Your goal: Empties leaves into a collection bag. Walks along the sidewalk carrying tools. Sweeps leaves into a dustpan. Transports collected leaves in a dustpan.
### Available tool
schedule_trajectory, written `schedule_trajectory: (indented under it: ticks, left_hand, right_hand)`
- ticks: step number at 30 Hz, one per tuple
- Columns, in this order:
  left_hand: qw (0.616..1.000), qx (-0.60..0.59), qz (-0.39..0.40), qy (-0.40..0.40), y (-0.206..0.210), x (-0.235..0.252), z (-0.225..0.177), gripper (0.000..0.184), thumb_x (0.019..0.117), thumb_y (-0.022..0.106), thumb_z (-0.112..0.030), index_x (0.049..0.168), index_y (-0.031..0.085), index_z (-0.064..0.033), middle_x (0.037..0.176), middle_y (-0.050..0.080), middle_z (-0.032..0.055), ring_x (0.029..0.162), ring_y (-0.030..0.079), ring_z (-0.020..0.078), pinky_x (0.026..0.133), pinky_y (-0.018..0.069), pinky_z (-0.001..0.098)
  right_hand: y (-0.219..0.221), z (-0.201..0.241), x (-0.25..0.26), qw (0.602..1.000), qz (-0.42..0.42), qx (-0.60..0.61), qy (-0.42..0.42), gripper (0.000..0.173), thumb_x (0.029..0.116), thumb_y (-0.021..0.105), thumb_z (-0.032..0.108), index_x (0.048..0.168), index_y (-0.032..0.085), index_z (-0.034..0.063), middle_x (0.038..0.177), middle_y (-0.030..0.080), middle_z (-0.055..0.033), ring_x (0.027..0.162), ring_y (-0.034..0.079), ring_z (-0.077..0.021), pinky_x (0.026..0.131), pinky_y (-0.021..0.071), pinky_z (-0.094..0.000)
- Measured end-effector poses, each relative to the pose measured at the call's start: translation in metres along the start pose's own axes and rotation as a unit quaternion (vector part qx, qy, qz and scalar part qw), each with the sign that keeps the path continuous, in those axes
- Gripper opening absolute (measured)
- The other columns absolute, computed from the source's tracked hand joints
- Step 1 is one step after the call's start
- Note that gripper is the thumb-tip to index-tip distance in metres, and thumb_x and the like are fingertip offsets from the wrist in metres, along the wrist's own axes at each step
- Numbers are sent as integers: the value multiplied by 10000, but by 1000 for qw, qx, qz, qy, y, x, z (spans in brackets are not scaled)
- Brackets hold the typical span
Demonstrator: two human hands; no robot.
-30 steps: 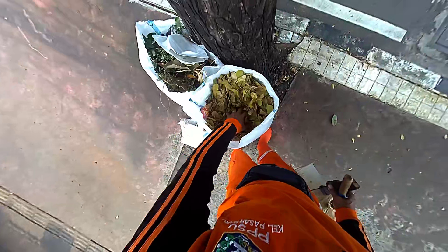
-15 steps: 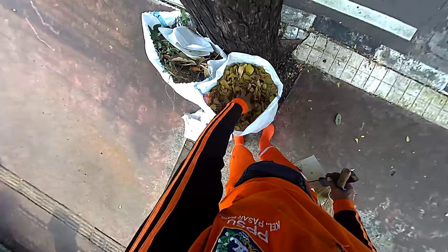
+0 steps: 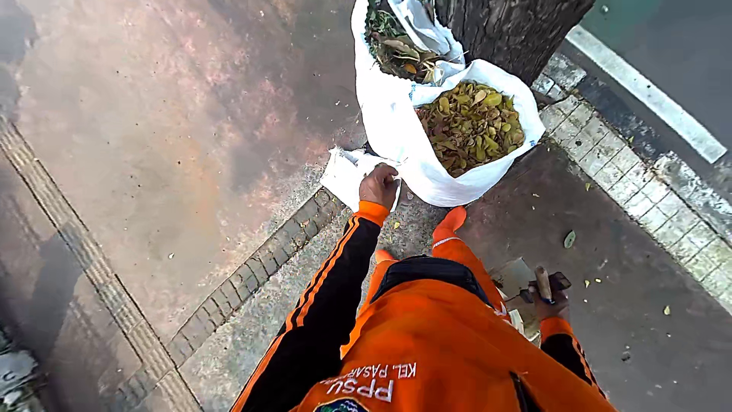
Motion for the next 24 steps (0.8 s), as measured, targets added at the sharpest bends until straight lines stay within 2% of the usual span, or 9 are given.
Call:
schedule_trajectory:
  ticks: [3,5,6,9,13,15,17,20,24]
  left_hand:
    - [969,50,186,-156,-9,-82,112,292,1048,604,-269,1286,715,-141,1095,768,140,1025,740,321,963,554,591]
    - [932,40,274,-233,-15,-149,193,401,1030,612,-308,1391,647,-137,1236,729,166,1178,691,342,1062,500,592]
    - [921,20,287,-262,-24,-185,231,446,1018,638,-320,1415,621,-117,1264,714,182,1207,676,350,1081,487,589]
    - [909,-59,242,-335,-64,-301,330,489,1006,676,-321,1422,604,-75,1251,713,206,1183,687,350,1076,498,567]
    - [876,-132,109,-452,-133,-410,413,489,994,700,-343,1392,632,-67,1220,731,199,1163,699,353,1056,510,569]
    - [868,-154,61,-468,-164,-431,446,479,983,714,-339,1375,648,-73,1211,738,187,1149,708,337,1048,521,558]
    - [870,-170,26,-462,-196,-428,472,481,984,711,-331,1392,639,-86,1219,741,171,1156,710,321,1053,523,550]
    - [884,-207,-12,-419,-247,-400,506,482,995,702,-302,1406,615,-66,1210,740,171,1136,715,311,1047,530,528]
    - [920,-211,6,-330,-320,-343,552,486,1000,691,-293,1419,602,-65,1214,733,166,1109,719,299,1035,540,510]
  right_hand:
    - [26,22,-8,998,5,-48,-39,538,937,746,130,1392,546,-74,1363,594,-316,1315,565,-424,1152,395,-577]
    - [47,45,-21,993,6,-95,-75,549,945,743,168,1402,546,-62,1372,591,-315,1322,560,-433,1151,391,-595]
    - [61,57,-33,988,6,-123,-91,554,950,740,191,1406,547,-57,1378,586,-318,1330,551,-440,1151,386,-602]
    - [104,95,-86,979,0,-166,-117,626,965,727,234,1457,485,-67,1425,540,-333,1372,506,-452,1170,363,-595]
    - [179,171,-140,959,4,-210,-188,664,964,723,241,1463,451,-103,1417,534,-355,1356,515,-468,1155,381,-599]
    - [222,210,-166,950,11,-223,-219,629,945,735,230,1430,495,-91,1362,580,-345,1309,558,-469,1121,413,-618]
    - [266,256,-194,944,34,-227,-236,592,948,729,225,1408,521,-83,1343,596,-336,1298,567,-459,1113,418,-615]
    - [341,325,-234,935,75,-186,-291,594,947,734,172,1424,498,-93,1354,583,-346,1312,554,-458,1131,400,-605]
    - [449,430,-305,911,132,-188,-343,566,937,749,173,1390,535,-90,1317,610,-337,1289,567,-465,1117,408,-614]
Point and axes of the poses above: each hand's wrist, its own x-axis towards the middle knuckle, its own y-axis out of the palm, z = x × y, the point moved 3 cm from there along x, towards the middle knuckle
